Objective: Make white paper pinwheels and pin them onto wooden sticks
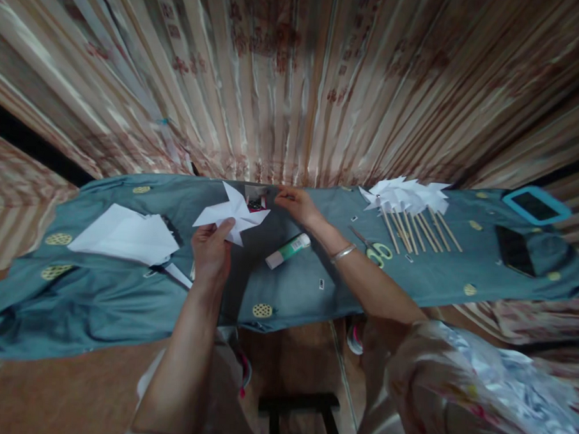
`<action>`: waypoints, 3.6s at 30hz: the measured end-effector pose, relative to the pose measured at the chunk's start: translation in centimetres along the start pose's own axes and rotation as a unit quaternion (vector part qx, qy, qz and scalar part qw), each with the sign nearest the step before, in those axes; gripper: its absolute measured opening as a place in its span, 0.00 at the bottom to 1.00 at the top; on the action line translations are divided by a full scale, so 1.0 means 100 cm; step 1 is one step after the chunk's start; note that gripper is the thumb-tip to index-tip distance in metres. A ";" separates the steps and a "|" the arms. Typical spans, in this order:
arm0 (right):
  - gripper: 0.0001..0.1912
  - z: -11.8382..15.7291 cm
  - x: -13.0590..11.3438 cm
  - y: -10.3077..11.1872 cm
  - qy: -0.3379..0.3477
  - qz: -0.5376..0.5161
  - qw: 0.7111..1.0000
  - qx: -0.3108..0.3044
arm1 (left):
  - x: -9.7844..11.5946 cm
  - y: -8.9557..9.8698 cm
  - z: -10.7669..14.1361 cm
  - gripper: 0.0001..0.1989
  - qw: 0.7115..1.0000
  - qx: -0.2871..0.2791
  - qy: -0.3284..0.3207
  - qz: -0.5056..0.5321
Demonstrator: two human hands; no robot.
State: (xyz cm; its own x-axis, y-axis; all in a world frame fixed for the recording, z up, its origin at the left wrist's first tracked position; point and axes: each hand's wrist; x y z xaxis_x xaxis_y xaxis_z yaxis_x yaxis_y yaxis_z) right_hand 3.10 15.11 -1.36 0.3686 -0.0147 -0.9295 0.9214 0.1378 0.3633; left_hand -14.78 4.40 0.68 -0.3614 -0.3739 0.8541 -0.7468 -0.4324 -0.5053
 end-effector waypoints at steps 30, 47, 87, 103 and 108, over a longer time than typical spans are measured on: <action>0.04 0.175 0.088 0.113 -0.031 0.126 0.985 0.117 | -0.061 -0.051 0.090 0.09 0.965 -0.209 0.056 -0.151; 0.05 0.178 0.090 0.094 -0.048 0.161 0.982 0.091 | -0.065 -0.045 0.093 0.04 0.949 -0.237 0.039 -0.206; 0.09 0.203 0.068 0.109 0.031 0.261 0.955 0.140 | -0.059 -0.052 0.103 0.11 0.964 -0.221 0.096 -0.109; 0.03 0.207 0.032 0.085 0.098 0.106 0.982 0.123 | -0.035 -0.061 0.120 0.07 0.940 -0.307 0.085 -0.125; 0.03 0.205 0.035 0.085 0.106 0.099 0.982 0.122 | -0.035 -0.059 0.119 0.08 0.938 -0.312 0.091 -0.119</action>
State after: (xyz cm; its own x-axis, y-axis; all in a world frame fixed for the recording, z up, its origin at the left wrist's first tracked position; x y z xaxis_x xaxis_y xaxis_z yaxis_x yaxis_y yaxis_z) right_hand 14.73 -4.10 -0.24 0.5337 0.1986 -0.8220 0.8457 -0.1252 0.5188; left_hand -2.47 -1.47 -0.74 -0.1903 -0.1561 0.9692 -0.9793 0.0997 -0.1762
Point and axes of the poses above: each hand's wrist, its own z-axis away from the middle knuckle, its own y-axis out of the back of the hand, x = y × z, and after that the axes turned 15 degrees about -y, right-handed
